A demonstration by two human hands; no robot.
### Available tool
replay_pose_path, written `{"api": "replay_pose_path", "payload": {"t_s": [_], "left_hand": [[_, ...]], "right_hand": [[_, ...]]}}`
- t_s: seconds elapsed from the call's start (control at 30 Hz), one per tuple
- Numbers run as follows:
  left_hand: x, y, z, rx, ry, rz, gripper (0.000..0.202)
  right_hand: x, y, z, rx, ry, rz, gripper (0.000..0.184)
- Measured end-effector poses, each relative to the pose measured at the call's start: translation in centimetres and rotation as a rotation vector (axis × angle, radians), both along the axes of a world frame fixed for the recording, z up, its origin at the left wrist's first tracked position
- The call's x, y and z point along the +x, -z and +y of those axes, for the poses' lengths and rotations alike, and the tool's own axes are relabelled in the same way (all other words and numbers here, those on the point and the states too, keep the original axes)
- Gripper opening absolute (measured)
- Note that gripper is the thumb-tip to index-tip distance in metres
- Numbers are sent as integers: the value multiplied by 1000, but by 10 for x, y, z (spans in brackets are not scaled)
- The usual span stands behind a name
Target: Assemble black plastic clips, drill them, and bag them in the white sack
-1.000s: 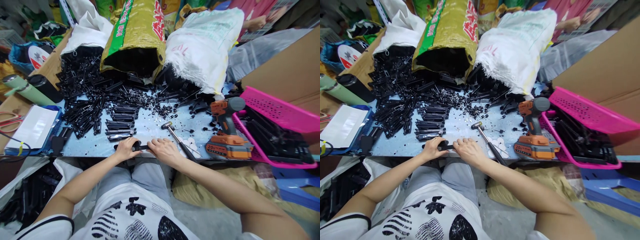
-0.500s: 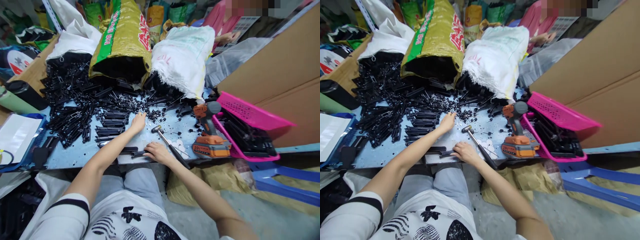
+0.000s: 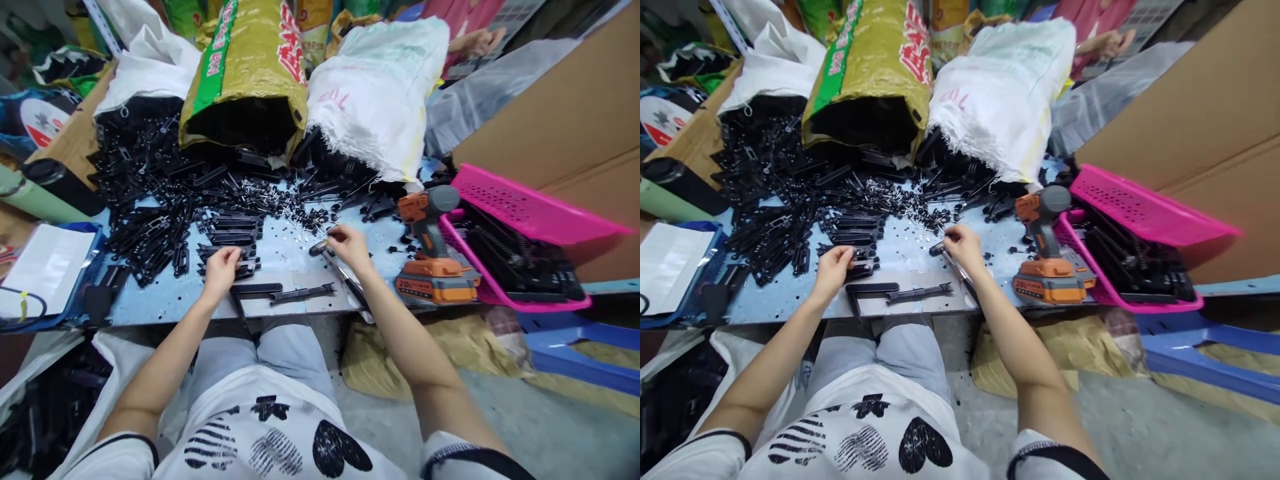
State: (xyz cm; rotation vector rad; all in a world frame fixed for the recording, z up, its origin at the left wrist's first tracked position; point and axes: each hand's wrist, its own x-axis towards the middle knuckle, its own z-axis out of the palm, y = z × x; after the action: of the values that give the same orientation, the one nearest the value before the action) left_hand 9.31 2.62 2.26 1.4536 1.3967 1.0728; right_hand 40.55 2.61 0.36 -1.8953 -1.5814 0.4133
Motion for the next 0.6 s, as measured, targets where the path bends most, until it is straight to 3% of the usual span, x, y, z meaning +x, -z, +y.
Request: {"api": "replay_pose_path", "payload": {"t_s": [0.1,0.2,0.4,0.6], "left_hand": [[-40,8,-36,-295,-92,-352,40],[-49,15,-55,-384,-109,-466,47],[-51,19,-54,-360,-128,-354,45],[-60,23,-55,-222,-14,-66,33]], "right_hand": [[-61,-6,-37,50,-303,262,14],[-98,-9,-62,99,-422,380,18],[-111,0,-72,234,-503,156,19],[-112,9,-79,273,-546,31,21]]}}
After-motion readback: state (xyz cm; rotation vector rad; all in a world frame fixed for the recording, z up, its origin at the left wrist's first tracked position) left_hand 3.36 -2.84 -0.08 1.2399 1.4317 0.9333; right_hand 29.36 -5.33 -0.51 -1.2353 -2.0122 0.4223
